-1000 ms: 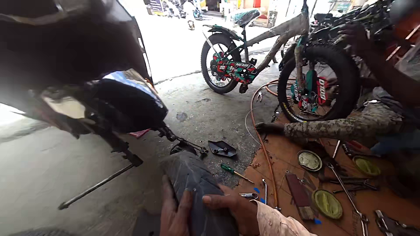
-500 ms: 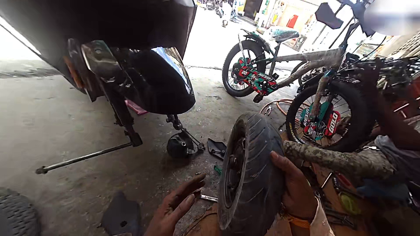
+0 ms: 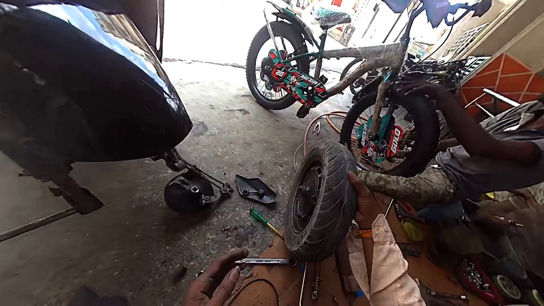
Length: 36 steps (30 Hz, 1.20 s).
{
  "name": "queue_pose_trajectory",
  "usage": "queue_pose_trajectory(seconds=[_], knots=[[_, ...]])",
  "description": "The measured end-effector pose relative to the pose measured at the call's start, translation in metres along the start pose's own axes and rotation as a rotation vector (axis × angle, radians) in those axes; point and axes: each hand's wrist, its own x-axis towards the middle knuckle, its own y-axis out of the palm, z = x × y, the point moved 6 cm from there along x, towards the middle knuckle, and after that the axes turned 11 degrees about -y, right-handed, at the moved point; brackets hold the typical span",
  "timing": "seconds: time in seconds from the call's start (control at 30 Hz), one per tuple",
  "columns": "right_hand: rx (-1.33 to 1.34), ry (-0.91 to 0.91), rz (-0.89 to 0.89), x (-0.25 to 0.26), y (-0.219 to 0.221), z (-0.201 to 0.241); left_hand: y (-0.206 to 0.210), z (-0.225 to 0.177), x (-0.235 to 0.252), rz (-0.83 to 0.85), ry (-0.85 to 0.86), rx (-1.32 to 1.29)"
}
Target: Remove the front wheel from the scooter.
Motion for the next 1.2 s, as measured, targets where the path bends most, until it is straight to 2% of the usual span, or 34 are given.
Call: queue_pose_trajectory(seconds=[0.2, 0.4, 0.47, 0.57, 0.67, 0.73, 0.9, 1.03, 1.1, 1.2], knots=[[-0.052, 0.011, 0.153, 0.0, 0.013, -0.003, -0.004, -0.003, -0.005, -0.097, -0.016, 0.026], [-0.055, 0.109, 0.325, 0.031, -0.01, -0.001, -0.013, -0.015, -0.026, -0.161, 0.035, 0.012], [-0.201, 0.073, 0.256, 0.035, -0.015, 0.013, -0.012, -0.017, -0.028, -0.153, 0.041, 0.025], [-0.877, -0.203, 0.01, 0.026, -0.015, 0.044, -0.009, -0.014, -0.026, -0.154, 0.049, 0.084], [-1.312, -0.469, 0.041, -0.002, 0.019, 0.044, -0.002, -0.009, -0.018, -0.134, 0.073, 0.153], [-1.461, -0.507, 0.074, -0.009, 0.031, 0.022, 0.003, -0.003, -0.015, -0.12, 0.072, 0.178], [-1.488, -0.516, 0.061, 0.022, 0.042, 0.011, 0.009, -0.001, -0.019, -0.085, 0.066, 0.222], [-1.501, -0.431, 0.151, 0.07, 0.047, 0.017, -0.006, -0.001, -0.025, -0.181, 0.058, 0.258], [-1.531, -0.415, 0.072, 0.081, 0.05, 0.019, -0.01, 0.0, -0.028, -0.214, 0.044, 0.266], [-1.604, -0.5, -0.018, 0.064, 0.059, 0.007, -0.015, -0.002, -0.028, -0.25, 0.04, 0.283]])
